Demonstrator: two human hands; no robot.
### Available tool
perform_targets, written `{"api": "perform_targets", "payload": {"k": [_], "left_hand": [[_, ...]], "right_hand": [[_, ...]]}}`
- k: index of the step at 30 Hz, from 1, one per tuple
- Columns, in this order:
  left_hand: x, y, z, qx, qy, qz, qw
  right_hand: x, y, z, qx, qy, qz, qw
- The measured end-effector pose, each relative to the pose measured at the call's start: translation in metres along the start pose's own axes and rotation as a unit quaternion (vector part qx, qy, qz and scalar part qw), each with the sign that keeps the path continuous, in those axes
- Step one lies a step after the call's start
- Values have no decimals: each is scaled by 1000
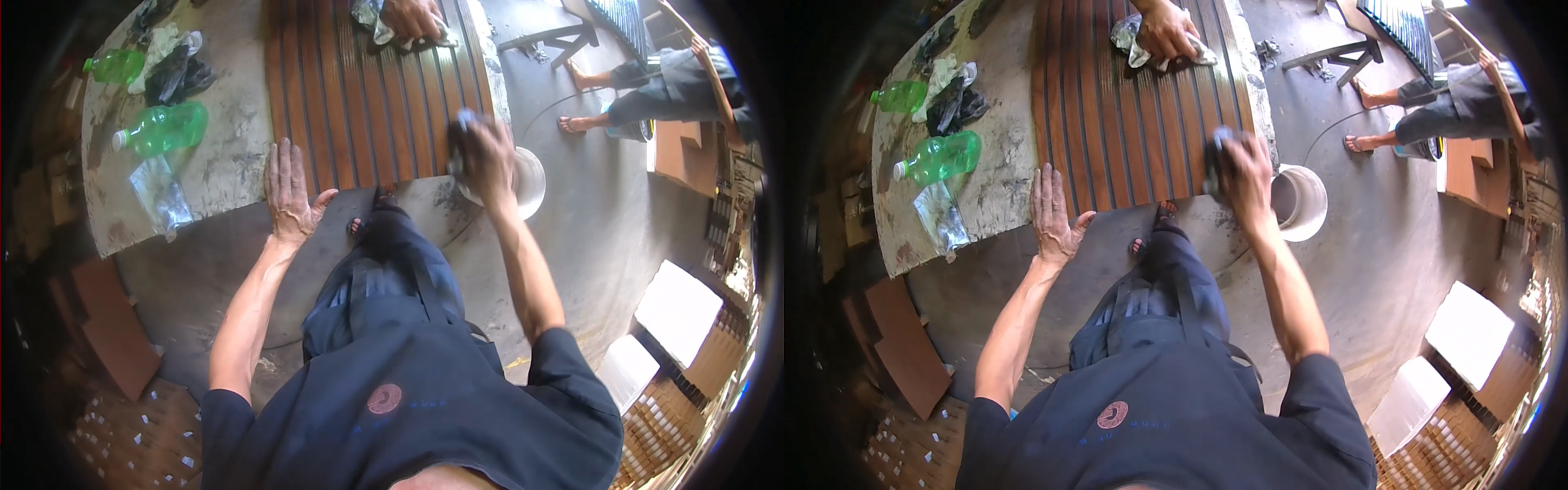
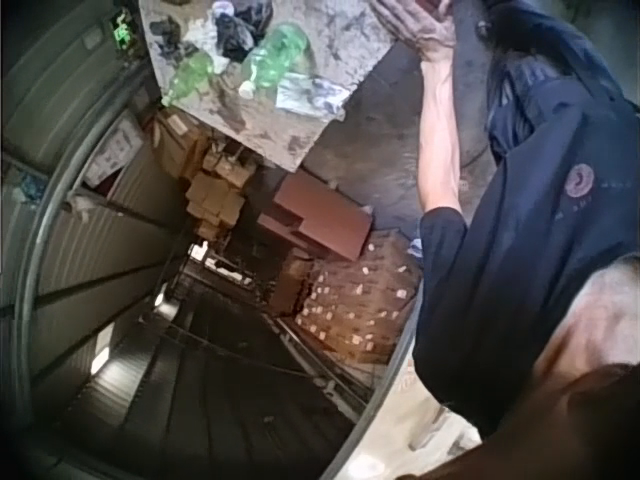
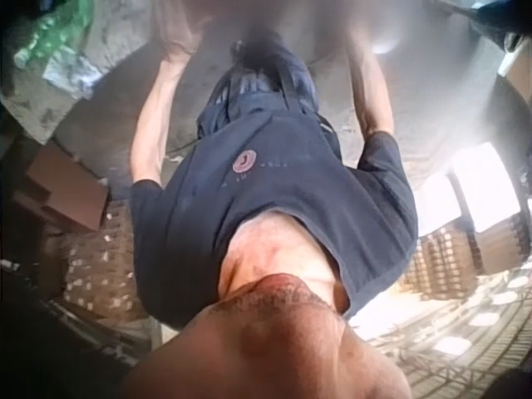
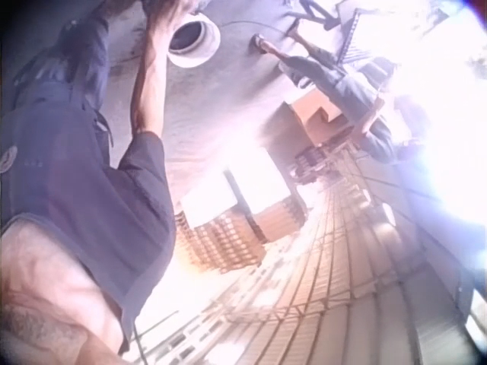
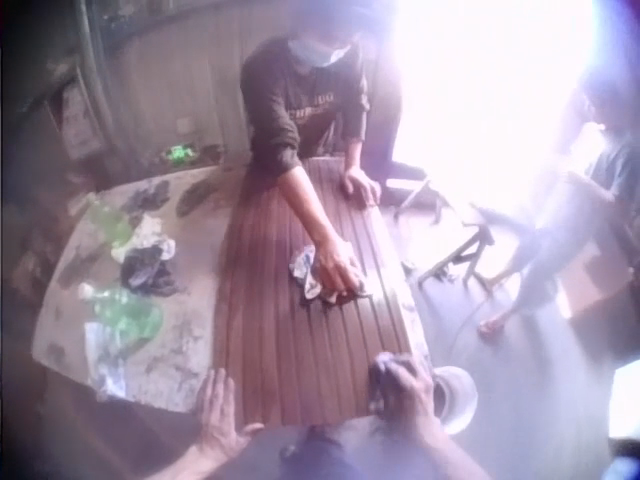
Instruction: The person wipes a slatted wooden panel with a dark cloth, cleaning between the slats and over the surface, then rinses the cloth in a bucket and continues cleaning.
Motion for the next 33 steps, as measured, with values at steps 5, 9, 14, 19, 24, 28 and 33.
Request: {"api": "perform_targets", "payload": {"k": [5, 9, 14, 19, 24, 28, 33], "left_hand": [[-5, -4, 1, -3, -3, 20, 1000], [7, 6, 8, -16, 10, 3, 1000], [0, -2, -2, -8, -8, 9, 1000], [2, -4, 1, -19, -4, 11, 1000], [3, 1, 6, -22, 7, -1, 1000], [-1, -4, -1, -19, -14, 12, 1000], [9, -1, 5, -25, 2, 19, 1000]], "right_hand": [[-62, -26, -25, -7, -14, 0, 1000], [31, -7, 9, -25, -25, 1, 999], [-29, -12, -17, -16, -50, 28, 998], [-14, -24, -27, -2, -36, 2, 999], [30, 2, 0, -14, -60, 2, 998], [-48, -24, -27, -4, -75, 18, 997], [18, -7, 2, -18, -60, 6, 998]]}}
Point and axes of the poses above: each hand's wrist, its own x-axis away from the middle knuckle, its own y-axis out of the back of the hand, z = x × y, the point moved 7 cm from there along -x, towards the middle knuckle
